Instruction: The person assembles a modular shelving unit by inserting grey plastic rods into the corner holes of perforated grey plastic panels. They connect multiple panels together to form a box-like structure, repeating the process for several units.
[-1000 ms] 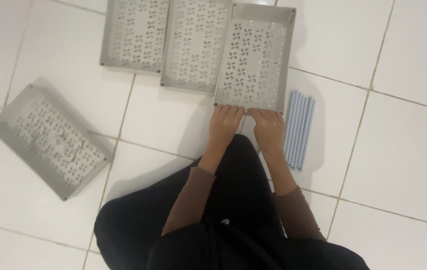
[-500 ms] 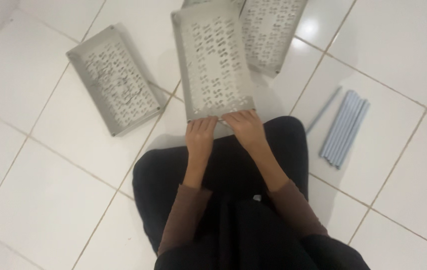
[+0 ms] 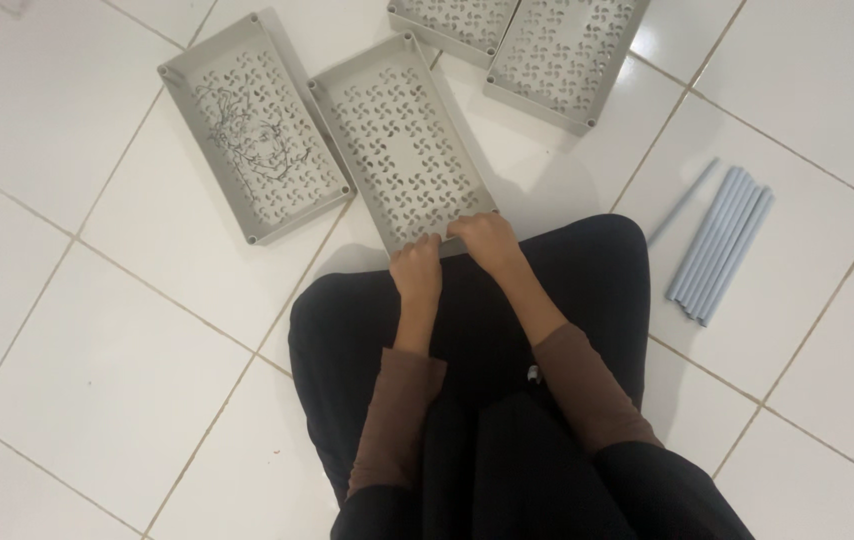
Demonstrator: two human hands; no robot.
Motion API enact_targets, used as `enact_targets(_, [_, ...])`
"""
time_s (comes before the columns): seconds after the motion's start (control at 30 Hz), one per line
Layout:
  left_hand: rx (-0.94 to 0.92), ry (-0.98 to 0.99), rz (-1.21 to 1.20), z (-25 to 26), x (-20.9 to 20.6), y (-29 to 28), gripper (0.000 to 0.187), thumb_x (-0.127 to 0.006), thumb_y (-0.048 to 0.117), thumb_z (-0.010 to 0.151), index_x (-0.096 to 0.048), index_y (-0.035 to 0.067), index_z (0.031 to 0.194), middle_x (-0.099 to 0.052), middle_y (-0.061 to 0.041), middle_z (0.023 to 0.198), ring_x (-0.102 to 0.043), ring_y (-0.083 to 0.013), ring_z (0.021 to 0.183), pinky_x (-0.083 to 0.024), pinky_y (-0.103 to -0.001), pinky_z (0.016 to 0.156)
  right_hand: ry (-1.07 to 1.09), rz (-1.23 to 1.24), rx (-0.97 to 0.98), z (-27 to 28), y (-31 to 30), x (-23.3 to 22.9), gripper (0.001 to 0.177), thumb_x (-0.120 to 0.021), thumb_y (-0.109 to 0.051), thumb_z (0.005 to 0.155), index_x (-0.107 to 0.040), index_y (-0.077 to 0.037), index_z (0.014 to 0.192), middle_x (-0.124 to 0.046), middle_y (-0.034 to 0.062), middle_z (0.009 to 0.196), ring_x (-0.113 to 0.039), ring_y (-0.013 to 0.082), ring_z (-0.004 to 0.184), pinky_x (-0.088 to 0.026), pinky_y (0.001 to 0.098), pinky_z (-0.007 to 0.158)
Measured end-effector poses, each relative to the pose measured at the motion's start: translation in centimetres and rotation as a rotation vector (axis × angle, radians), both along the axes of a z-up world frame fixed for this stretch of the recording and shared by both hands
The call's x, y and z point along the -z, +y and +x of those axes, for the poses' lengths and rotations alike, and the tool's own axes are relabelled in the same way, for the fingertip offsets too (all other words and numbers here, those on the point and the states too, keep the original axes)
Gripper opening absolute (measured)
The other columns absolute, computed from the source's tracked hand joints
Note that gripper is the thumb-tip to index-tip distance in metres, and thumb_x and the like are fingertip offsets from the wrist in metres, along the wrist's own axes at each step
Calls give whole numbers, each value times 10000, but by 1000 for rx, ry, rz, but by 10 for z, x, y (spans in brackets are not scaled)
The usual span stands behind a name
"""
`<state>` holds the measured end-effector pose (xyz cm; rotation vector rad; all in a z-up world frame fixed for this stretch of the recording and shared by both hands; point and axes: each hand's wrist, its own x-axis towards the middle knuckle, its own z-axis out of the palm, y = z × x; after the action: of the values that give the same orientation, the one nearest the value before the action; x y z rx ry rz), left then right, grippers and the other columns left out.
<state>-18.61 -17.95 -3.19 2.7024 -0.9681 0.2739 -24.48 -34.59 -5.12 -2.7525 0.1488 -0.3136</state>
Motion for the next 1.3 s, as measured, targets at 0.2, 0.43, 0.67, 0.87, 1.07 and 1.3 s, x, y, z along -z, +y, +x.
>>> enact_targets(0.2, [28, -24, 27, 13, 0, -5, 92, -710, 99, 957, -737, 184, 936, -761, -2, 868, -776, -254, 836, -584, -412, 744, -31, 73, 16, 5, -4, 8, 155, -698, -86, 943, -826, -171, 967, -811, 41, 944, -780, 301, 889, -603, 448, 787])
enact_targets(0.43, [85, -27, -21, 6, -36, -16, 351, -737, 130, 971, -752, 152, 1321, -758, -68, 1406, -718, -309, 1212, -517, -533, 1110, -170, 315, 60, -10, -19, -62, 266, -746, -67, 975, -835, -119, 1220, -822, 101, 1233, -770, 335, 1120, -619, 444, 966])
enact_targets(0.67, [400, 56, -206, -66, -85, -106, 505, -761, 237, 1015, -671, 98, 1492, -631, -123, 1616, -610, -329, 1479, -423, -599, 1255, -376, 435, 615, -139, -80, -127, 220, -723, -49, 1089, -799, -77, 1294, -796, 117, 1357, -786, 301, 1198, -647, 386, 951])
enact_targets(0.87, [666, 89, -245, -159, -60, -235, 415, -776, 185, 1021, -719, 130, 1429, -652, -64, 1597, -636, -271, 1465, -441, -565, 1279, -360, 476, 960, -223, -150, -72, 213, -740, -67, 1095, -769, -23, 1302, -782, 202, 1266, -807, 322, 1112, -681, 393, 898])
enact_targets(1.07, [679, 204, -43, -201, -4, -331, 477, -766, 193, 955, -717, 149, 1427, -637, -60, 1592, -622, -263, 1465, -433, -571, 1288, -311, 571, 1033, -248, -184, 0, 312, -758, -107, 1023, -715, 18, 1306, -788, 229, 1221, -817, 360, 1052, -663, 436, 848])
enact_targets(1.3, [609, 67, -118, -192, 20, -351, 686, -763, 263, 1025, -536, 85, 1648, -392, -144, 1793, -551, -348, 1512, -421, -627, 1245, -149, 411, 1043, -229, -201, 24, 224, -779, -145, 1046, -714, 20, 1182, -775, 256, 1085, -765, 450, 1007, -589, 531, 802])
